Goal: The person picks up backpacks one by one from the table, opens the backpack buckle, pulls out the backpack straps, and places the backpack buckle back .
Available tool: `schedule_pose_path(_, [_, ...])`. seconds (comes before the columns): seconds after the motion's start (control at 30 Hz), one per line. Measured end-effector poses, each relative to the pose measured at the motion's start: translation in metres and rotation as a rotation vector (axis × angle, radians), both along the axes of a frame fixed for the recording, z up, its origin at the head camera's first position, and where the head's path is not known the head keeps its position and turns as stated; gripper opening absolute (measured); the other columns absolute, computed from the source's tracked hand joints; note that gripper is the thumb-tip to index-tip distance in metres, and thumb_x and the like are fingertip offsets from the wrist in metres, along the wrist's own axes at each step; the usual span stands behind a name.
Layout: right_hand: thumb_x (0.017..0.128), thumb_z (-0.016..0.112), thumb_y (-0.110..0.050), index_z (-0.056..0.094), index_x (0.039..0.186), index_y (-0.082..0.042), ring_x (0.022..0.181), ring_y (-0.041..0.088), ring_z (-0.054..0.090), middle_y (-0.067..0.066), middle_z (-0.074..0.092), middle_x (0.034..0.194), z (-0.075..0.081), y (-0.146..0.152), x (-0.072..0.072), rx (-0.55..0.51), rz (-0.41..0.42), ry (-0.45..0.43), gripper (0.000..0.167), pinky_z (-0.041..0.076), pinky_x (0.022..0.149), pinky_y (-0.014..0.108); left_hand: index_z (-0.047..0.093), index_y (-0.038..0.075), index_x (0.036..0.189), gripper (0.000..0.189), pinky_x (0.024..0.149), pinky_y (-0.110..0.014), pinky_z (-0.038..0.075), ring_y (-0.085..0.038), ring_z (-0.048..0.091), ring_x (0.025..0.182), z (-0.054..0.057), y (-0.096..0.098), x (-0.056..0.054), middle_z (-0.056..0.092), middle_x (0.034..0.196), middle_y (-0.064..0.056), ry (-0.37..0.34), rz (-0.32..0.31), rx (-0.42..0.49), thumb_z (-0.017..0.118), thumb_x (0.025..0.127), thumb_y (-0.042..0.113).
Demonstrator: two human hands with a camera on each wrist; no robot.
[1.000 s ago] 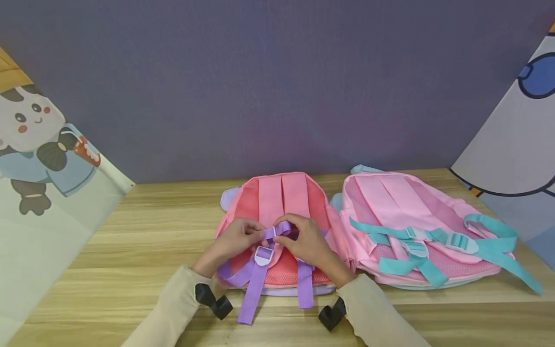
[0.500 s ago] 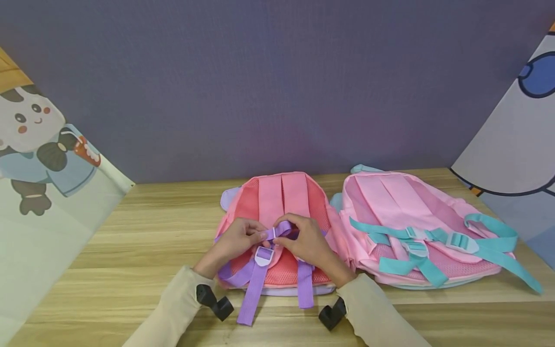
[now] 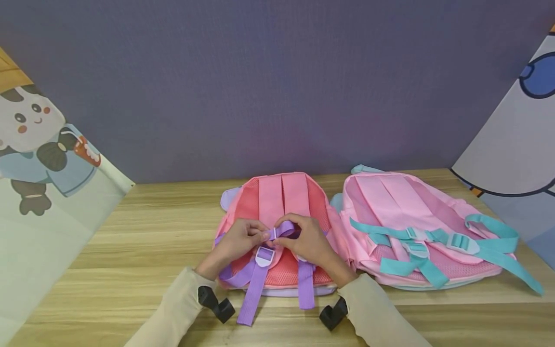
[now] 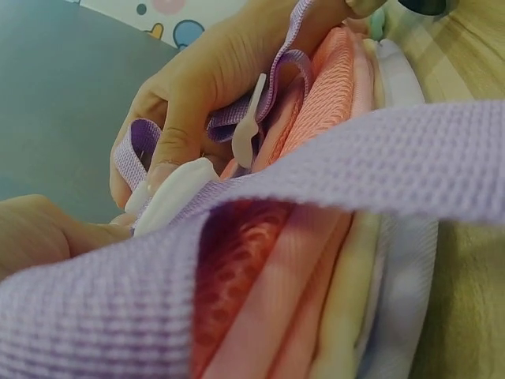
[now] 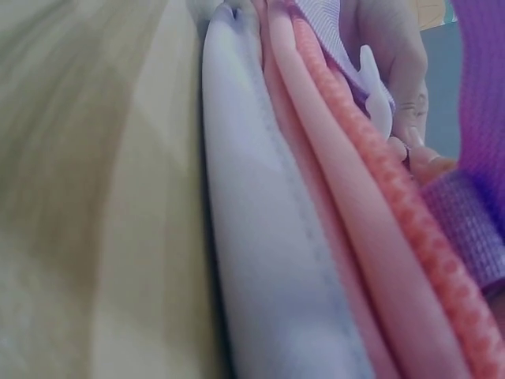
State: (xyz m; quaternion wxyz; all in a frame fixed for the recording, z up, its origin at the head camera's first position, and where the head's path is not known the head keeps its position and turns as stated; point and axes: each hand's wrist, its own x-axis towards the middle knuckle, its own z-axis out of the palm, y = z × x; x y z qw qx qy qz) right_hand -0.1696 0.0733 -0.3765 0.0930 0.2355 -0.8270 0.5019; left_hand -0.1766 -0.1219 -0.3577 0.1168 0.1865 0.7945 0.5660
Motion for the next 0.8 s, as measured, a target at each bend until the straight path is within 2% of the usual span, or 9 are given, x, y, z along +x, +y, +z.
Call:
schedule_pose_path(0.27, [0.073,0.083,-0.022,0.07,0.095,-0.016,0.082,0.007,0.054,-0.003,0.069,0.089,-0.0009,0.0,-0.0009,-0.004,-0.001,-0.036,0.026,0.045,0.072,0.02,0.066,-0.01,0.095,0.013,0.04,-0.018,0.035,-0.002,0.042,0.042,-0.0026,0.0018,0.0011,0.068,0.074,-0.022,0.033,-0.01,-0.007,0.059,0.091,0.001])
schedule_pose_path(0.5, [0.073,0.083,-0.023,0.071,0.096,-0.016,0.084,0.008,0.054,-0.003,0.07,0.091,0.0011,-0.001,0.0006,0.004,0.001,-0.036,0.026,0.045,0.073,0.02,0.066,-0.009,0.094,0.013,0.057,-0.015,0.04,0.002,0.054,0.066,-0.0019,0.0031,0.002,0.07,0.084,-0.023,0.089,-0.018,-0.026,0.059,0.09,0.001])
schedule_pose_path(0.8, [0.074,0.081,-0.019,0.072,0.095,-0.014,0.083,0.006,0.056,-0.002,0.071,0.09,0.0009,-0.0007,0.0005,-0.011,0.009,0.007,0.023,0.046,0.074,0.019,0.068,-0.008,0.1,0.018,0.065,-0.017,0.047,-0.004,0.059,0.073,0.0013,-0.0035,-0.0009,0.07,0.09,-0.021,0.08,-0.037,-0.057,0.059,0.091,0.004])
